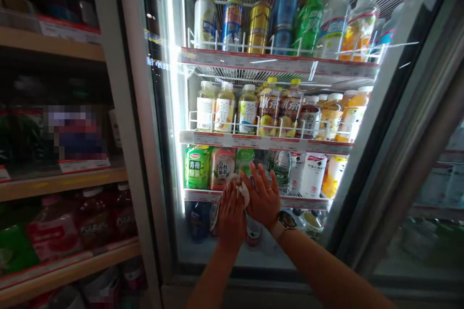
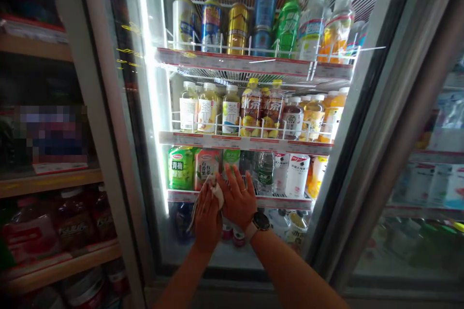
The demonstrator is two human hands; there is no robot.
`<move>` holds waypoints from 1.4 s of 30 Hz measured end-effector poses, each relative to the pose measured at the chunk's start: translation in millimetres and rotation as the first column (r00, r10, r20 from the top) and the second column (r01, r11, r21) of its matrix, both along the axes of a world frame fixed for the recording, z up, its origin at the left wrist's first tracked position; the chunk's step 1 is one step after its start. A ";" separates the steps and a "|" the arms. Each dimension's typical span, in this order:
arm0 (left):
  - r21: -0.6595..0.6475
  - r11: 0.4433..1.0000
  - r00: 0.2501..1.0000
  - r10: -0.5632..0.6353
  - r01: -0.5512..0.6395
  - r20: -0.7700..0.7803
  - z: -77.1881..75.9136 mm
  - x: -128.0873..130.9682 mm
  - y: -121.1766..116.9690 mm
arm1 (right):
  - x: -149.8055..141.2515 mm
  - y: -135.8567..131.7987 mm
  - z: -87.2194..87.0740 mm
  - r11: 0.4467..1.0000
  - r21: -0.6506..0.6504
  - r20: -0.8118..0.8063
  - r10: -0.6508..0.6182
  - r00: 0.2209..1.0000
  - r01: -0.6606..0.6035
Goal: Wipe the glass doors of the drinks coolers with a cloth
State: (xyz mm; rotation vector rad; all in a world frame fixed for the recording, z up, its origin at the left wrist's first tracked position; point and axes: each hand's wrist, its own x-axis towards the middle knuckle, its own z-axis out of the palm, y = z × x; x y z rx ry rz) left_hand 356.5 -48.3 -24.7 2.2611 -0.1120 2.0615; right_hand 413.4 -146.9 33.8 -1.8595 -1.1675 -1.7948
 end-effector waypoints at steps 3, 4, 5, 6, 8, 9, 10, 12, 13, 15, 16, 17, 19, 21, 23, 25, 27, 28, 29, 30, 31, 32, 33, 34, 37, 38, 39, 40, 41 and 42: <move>0.079 0.987 0.989 0.133 -0.137 0.058 3.7 -4.8 29.2 | 0.6 -1.5 -0.8 0.999 -0.039 -0.013 -0.007 1.000 0.006; 0.065 0.982 0.982 0.174 -0.179 0.074 4.9 -8.2 42.7 | 0.7 -2.3 -1.1 0.999 -0.052 -0.020 -0.009 1.000 0.008; 0.029 0.976 0.973 0.214 -0.217 0.085 5.9 -12.7 57.1 | 0.7 -3.0 -1.3 0.998 -0.063 -0.029 -0.013 1.000 0.011; -0.021 0.968 0.964 0.249 -0.249 0.092 7.0 -18.1 71.8 | 0.7 -3.6 -1.5 0.998 -0.066 -0.034 -0.015 0.999 0.013; -0.151 0.943 0.948 0.310 -0.296 0.076 8.7 -31.1 100.2 | 0.5 -4.3 -1.5 0.998 -0.065 -0.035 -0.013 0.999 0.011; -0.222 0.926 0.943 0.328 -0.307 0.063 9.2 -37.9 112.7 | 0.2 -4.4 -1.3 0.998 -0.063 -0.035 -0.012 0.999 0.009; -0.281 0.908 0.940 0.337 -0.310 0.051 9.4 -44.1 123.3 | -0.1 -4.4 -1.1 0.998 -0.061 -0.035 -0.009 0.999 0.007; -0.350 0.885 0.940 0.340 -0.308 0.031 8.5 -53.0 136.9 | -0.9 -4.0 -0.6 0.998 -0.057 -0.036 -0.005 0.999 0.003; -0.360 0.882 0.943 0.333 -0.303 0.022 7.2 -54.8 139.2 | -1.3 -3.7 -0.4 0.998 -0.057 -0.041 -0.005 0.999 0.002; -0.355 0.892 0.954 0.299 -0.278 0.006 3.1 -52.0 134.8 | -2.2 -3.2 0.1 0.999 -0.054 -0.043 -0.002 0.999 -0.001; -0.346 0.902 0.961 0.275 -0.258 0.000 0.5 -47.7 128.2 | -2.5 -3.0 0.3 0.999 -0.052 -0.041 0.000 0.999 -0.002; -0.334 0.913 0.969 0.248 -0.234 -0.002 -2.0 -41.9 119.4 | -2.8 -2.9 0.5 0.999 -0.052 -0.040 0.001 0.999 -0.004; -0.295 0.937 0.980 0.198 -0.187 0.006 -5.8 -28.2 96.4 | -3.2 -2.7 0.9 0.999 -0.052 -0.037 0.003 0.999 -0.005; -0.245 0.959 0.988 0.155 -0.146 0.017 -6.4 -15.8 69.9 | -3.2 -2.6 1.2 0.999 -0.051 -0.033 -0.001 0.999 -0.001; -0.207 0.973 0.994 0.108 -0.101 0.025 -4.1 -7.3 44.0 | -2.7 -2.1 1.2 0.999 -0.051 -0.027 -0.010 1.000 0.009; -0.157 0.986 0.998 0.062 -0.057 0.028 -0.8 -2.6 21.9 | -1.8 -1.2 0.8 0.999 -0.051 -0.022 -0.019 1.000 0.018; -0.091 0.996 0.999 0.027 -0.024 0.033 1.3 -0.5 6.5 | -0.9 -0.2 0.4 0.999 -0.036 -0.015 -0.018 1.000 0.017; -0.059 0.998 0.999 0.019 -0.017 0.030 1.6 0.0 2.2 | -0.6 0.2 0.2 1.000 -0.025 -0.011 -0.014 1.000 0.014; -0.030 0.999 1.000 0.020 -0.019 0.024 1.6 0.1 0.8 | -0.4 0.5 0.2 1.000 -0.016 -0.006 -0.010 1.000 0.009; 0.004 1.000 0.999 0.029 -0.029 0.019 1.4 -0.4 2.3 | -0.4 0.5 0.2 1.000 -0.010 -0.004 -0.006 1.000 0.006; 0.037 0.998 0.999 0.048 -0.048 0.011 1.2 -1.5 6.9 | -0.4 0.2 0.3 1.000 -0.010 -0.005 -0.005 1.000 0.005; 0.067 0.995 0.997 0.076 -0.076 0.001 1.1 -3.5 14.6 | -0.5 -0.3 0.5 1.000 -0.017 -0.007 -0.007 1.000 0.006; 0.093 0.990 0.994 0.106 -0.105 -0.001 1.2 -6.5 25.0 | -0.7 -0.9 0.7 1.000 -0.027 -0.009 -0.008 1.000 0.008; 0.093 0.986 0.990 0.142 -0.140 -0.008 1.6 -10.6 37.6 | -0.7 -1.7 0.8 0.999 -0.035 -0.013 -0.010 1.000 0.010; -0.028 0.972 0.973 0.232 -0.232 -0.001 4.0 -28.7 82.7 | -0.6 -3.5 0.4 0.998 -0.057 -0.026 -0.004 1.000 0.003; -0.096 0.961 0.966 0.259 -0.259 -0.013 4.8 -35.7 97.6 | -0.4 -3.9 0.1 0.998 -0.059 -0.028 -0.001 1.000 -0.001; -0.171 0.946 0.961 0.275 -0.277 -0.032 5.4 -42.5 111.1 | -0.2 -4.0 -0.2 0.998 -0.062 -0.032 0.001 0.999 -0.003; -0.249 0.927 0.959 0.279 -0.281 -0.046 5.7 -48.5 122.6 | 0.0 -4.0 -0.6 0.998 -0.064 -0.035 0.001 0.999 -0.003; -0.320 0.906 0.960 0.273 -0.276 -0.055 5.6 -53.2 131.2 | 0.0 -3.9 -0.8 0.998 -0.064 -0.039 0.000 0.999 -0.002; -0.380 0.886 0.963 0.262 -0.264 -0.057 5.0 -56.2 136.6 | 0.0 -3.8 -1.0 0.998 -0.063 -0.043 -0.002 0.999 -0.001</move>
